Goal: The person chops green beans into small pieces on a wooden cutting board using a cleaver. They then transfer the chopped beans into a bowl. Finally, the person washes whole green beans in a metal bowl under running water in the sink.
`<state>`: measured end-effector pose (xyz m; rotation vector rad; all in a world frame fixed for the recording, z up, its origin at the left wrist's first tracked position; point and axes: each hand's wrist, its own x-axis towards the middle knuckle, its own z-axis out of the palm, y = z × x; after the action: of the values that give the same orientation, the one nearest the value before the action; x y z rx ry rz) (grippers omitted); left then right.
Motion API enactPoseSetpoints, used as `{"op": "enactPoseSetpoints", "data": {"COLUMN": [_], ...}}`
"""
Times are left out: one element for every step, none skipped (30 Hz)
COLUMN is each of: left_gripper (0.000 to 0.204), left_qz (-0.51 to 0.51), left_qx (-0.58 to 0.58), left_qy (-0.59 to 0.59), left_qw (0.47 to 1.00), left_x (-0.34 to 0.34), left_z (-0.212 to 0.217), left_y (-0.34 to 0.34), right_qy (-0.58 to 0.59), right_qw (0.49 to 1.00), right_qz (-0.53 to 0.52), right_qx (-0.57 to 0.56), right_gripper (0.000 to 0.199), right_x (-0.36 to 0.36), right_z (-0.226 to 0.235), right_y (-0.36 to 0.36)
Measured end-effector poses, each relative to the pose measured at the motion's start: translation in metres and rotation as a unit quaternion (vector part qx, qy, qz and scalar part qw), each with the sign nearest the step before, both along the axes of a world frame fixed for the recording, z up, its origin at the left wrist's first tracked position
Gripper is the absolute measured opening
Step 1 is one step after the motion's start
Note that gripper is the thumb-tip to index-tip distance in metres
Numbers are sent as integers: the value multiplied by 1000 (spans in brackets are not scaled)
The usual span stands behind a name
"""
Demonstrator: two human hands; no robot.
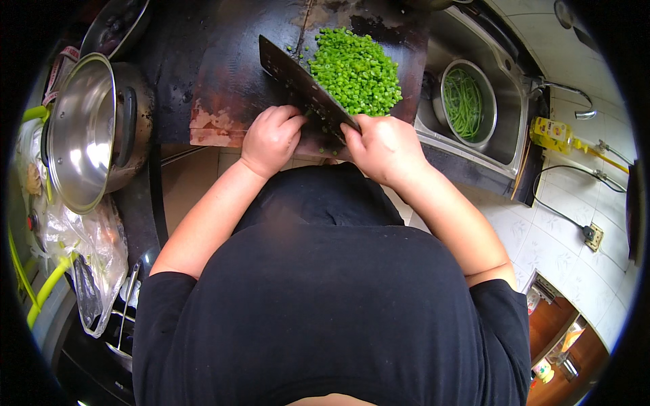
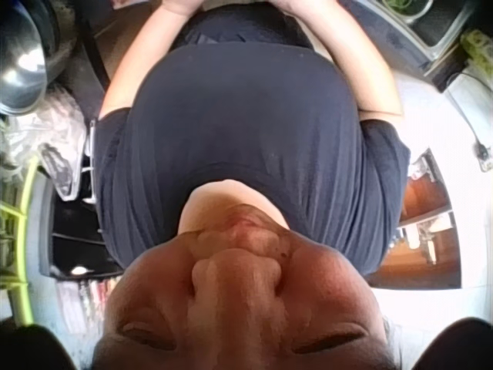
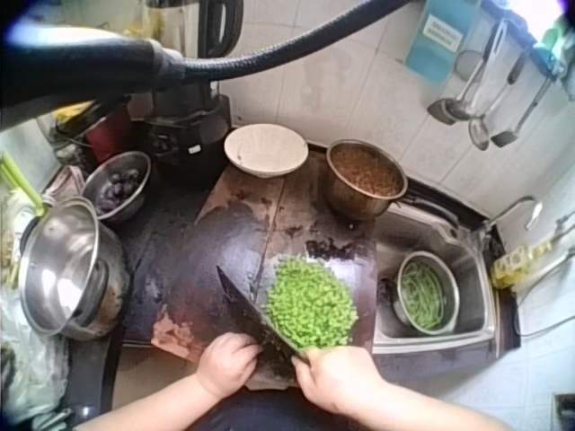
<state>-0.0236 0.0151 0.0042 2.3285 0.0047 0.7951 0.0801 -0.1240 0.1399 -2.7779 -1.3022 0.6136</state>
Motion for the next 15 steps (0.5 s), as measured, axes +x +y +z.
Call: {"op": "enactPoseSetpoints", "data": {"left_gripper": [18, 19, 19, 19, 19, 19, 18, 18, 18, 17, 17, 17, 16, 16, 16], "left_qz": [-2, -4, -3, -2, -2, 0, 1, 2, 3, 4, 4, 8, 12, 16, 15], "left_qx": [-7, -14, -16, -19, -22, -22, -22, -21, -19, -18, -16, -13, -10, -7, -8], "left_qy": [3, 6, 3, 1, -2, 1, 3, 5, 5, 5, 4, -3, -11, -19, -18], "left_qw": [1000, 1000, 1000, 1000, 1000, 1000, 1000, 1000, 1000, 1000, 1000, 1000, 1000, 1000, 1000], "left_x": [-1, -1, -2, -1, -2, -1, 0, 0, 0, 0, 0, 1, 1, 2, 2], "left_z": [1, 2, 1, 0, -1, 0, 1, 2, 1, 1, 0, 0, -1, -1, -1], "left_y": [0, 0, 0, 0, 1, 1, 1, 1, 1, 1, 1, 1, 1, 1, 1], "right_qy": [-3, -2, 0, 3, 6, 6, 6, 6, 5, 5, 4, 6, 8, 10, 12], "right_qw": [1000, 1000, 1000, 1000, 1000, 1000, 1000, 1000, 1000, 1000, 999, 1000, 1000, 1000, 1000], "right_qz": [5, 1, -4, -9, -14, -10, -5, -1, 1, 2, 3, 3, 3, 3, -1], "right_qx": [15, 17, 16, 15, 14, 9, 4, 0, -12, -23, -34, -19, -4, 11, 12], "right_gripper": [30, 30, 30, 30, 30, 30, 30, 29, 29, 29, 29, 29, 29, 29, 29], "right_x": [3, 4, 2, -1, -2, -3, -5, -6, -6, -6, -5, -2, 1, 4, 4], "right_z": [-1, 2, 5, 9, 11, 9, 5, 3, 3, 4, 4, 4, 2, 2, 4], "right_y": [-3, -4, -4, -3, -3, -3, -2, -1, 2, 4, 6, 4, 0, -3, -4]}}
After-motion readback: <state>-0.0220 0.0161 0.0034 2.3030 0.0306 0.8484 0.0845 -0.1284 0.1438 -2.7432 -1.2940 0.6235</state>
